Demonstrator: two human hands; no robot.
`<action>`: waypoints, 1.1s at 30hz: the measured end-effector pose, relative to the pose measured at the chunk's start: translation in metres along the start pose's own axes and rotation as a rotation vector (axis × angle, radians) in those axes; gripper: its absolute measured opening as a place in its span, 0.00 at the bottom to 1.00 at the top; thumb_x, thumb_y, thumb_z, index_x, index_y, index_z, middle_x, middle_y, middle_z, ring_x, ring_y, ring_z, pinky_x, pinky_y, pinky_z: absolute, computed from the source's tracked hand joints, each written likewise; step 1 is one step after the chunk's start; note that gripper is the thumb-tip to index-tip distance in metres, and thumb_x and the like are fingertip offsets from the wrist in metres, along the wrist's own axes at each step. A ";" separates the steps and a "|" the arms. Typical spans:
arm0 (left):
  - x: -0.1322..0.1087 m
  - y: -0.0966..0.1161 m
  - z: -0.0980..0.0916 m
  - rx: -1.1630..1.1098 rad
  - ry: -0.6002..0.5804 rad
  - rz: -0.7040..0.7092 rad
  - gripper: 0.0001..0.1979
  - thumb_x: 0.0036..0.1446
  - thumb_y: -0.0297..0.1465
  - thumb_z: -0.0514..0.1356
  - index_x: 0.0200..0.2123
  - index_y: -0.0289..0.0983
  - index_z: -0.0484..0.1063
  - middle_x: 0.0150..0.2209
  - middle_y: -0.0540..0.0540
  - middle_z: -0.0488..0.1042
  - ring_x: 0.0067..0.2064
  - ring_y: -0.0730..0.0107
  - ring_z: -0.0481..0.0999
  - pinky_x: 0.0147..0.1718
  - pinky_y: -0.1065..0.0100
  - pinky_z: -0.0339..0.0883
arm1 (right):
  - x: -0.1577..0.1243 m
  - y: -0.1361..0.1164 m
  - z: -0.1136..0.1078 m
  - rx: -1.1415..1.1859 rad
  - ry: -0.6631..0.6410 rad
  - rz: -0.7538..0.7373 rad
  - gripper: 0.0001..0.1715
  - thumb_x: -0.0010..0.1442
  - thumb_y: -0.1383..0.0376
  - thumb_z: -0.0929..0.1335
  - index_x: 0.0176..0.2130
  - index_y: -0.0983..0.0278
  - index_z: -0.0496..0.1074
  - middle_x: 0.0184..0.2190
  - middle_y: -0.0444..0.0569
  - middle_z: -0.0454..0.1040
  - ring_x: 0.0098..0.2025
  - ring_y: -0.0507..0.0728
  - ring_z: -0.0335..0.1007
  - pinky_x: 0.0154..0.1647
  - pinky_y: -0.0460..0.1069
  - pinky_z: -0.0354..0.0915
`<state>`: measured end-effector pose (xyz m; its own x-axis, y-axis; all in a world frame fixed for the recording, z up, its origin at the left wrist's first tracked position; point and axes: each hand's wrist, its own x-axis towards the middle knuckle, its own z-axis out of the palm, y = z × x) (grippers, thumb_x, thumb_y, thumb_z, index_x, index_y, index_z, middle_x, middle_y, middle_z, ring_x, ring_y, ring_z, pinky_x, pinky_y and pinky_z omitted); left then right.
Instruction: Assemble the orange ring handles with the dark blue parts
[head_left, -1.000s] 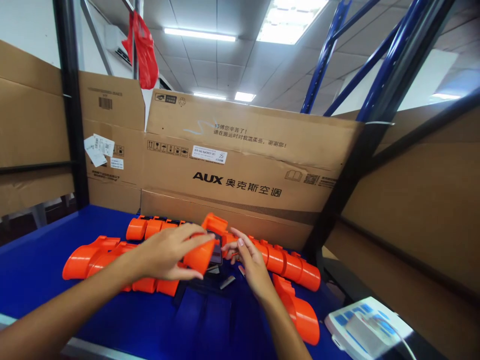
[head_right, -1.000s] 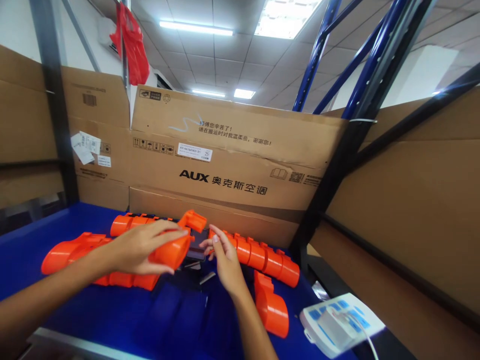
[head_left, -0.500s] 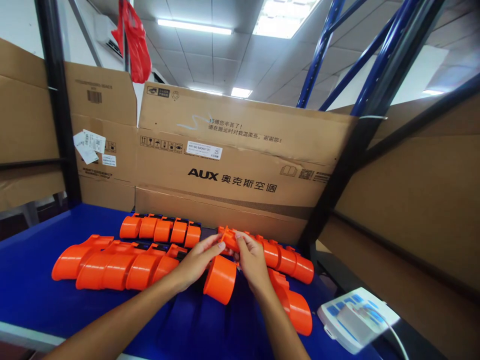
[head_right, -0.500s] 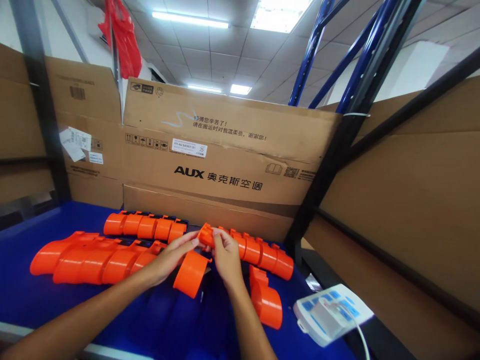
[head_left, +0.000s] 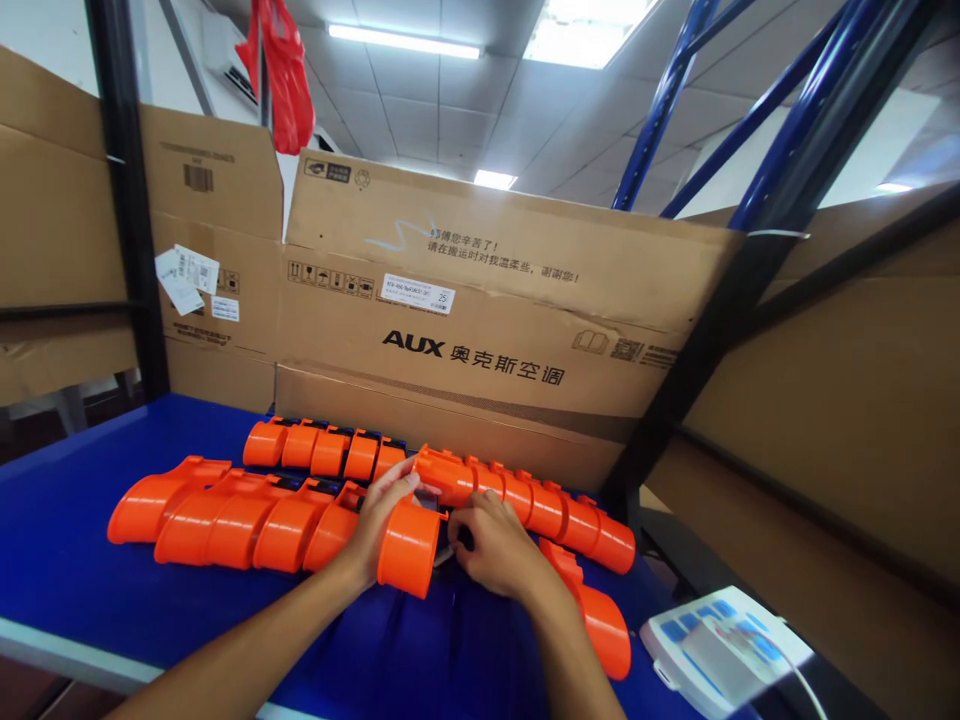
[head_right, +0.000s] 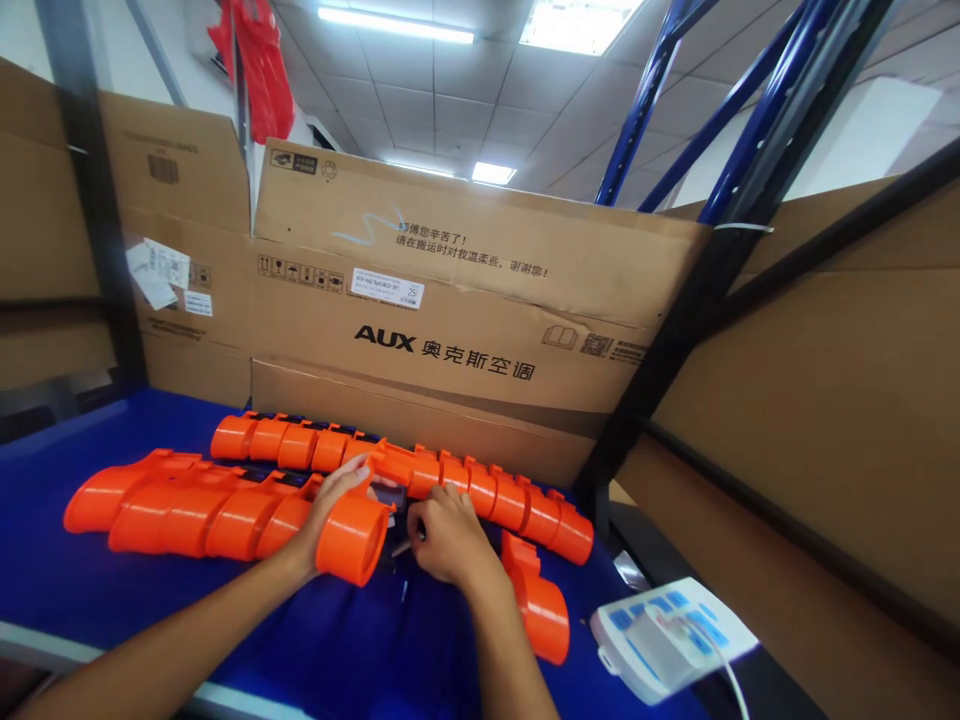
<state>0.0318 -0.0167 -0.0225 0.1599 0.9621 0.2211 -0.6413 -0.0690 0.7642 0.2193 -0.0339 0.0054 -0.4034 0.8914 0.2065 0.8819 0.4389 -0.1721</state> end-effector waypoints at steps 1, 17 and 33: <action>-0.001 0.000 0.001 -0.014 0.002 0.000 0.20 0.49 0.42 0.71 0.41 0.37 0.78 0.27 0.48 0.77 0.23 0.73 0.71 0.25 0.71 0.62 | 0.000 -0.002 0.001 -0.016 -0.018 0.001 0.06 0.54 0.71 0.69 0.31 0.61 0.77 0.35 0.51 0.73 0.42 0.62 0.64 0.44 0.53 0.55; -0.003 -0.005 0.000 -0.015 0.010 0.003 0.22 0.49 0.41 0.71 0.45 0.37 0.78 0.34 0.44 0.81 0.33 0.66 0.78 0.34 0.69 0.69 | 0.003 0.002 0.002 0.085 -0.034 -0.041 0.04 0.54 0.71 0.67 0.32 0.63 0.71 0.37 0.50 0.74 0.41 0.59 0.67 0.42 0.50 0.58; 0.003 -0.011 -0.011 0.031 0.082 -0.007 0.21 0.48 0.43 0.70 0.42 0.38 0.77 0.31 0.46 0.80 0.25 0.71 0.73 0.29 0.69 0.67 | 0.003 0.008 0.003 0.267 0.006 -0.050 0.10 0.62 0.60 0.69 0.31 0.63 0.74 0.30 0.48 0.77 0.31 0.57 0.69 0.31 0.49 0.59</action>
<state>0.0310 -0.0098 -0.0374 0.1018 0.9808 0.1664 -0.6167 -0.0690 0.7842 0.2245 -0.0277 0.0019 -0.4425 0.8676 0.2268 0.7650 0.4972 -0.4094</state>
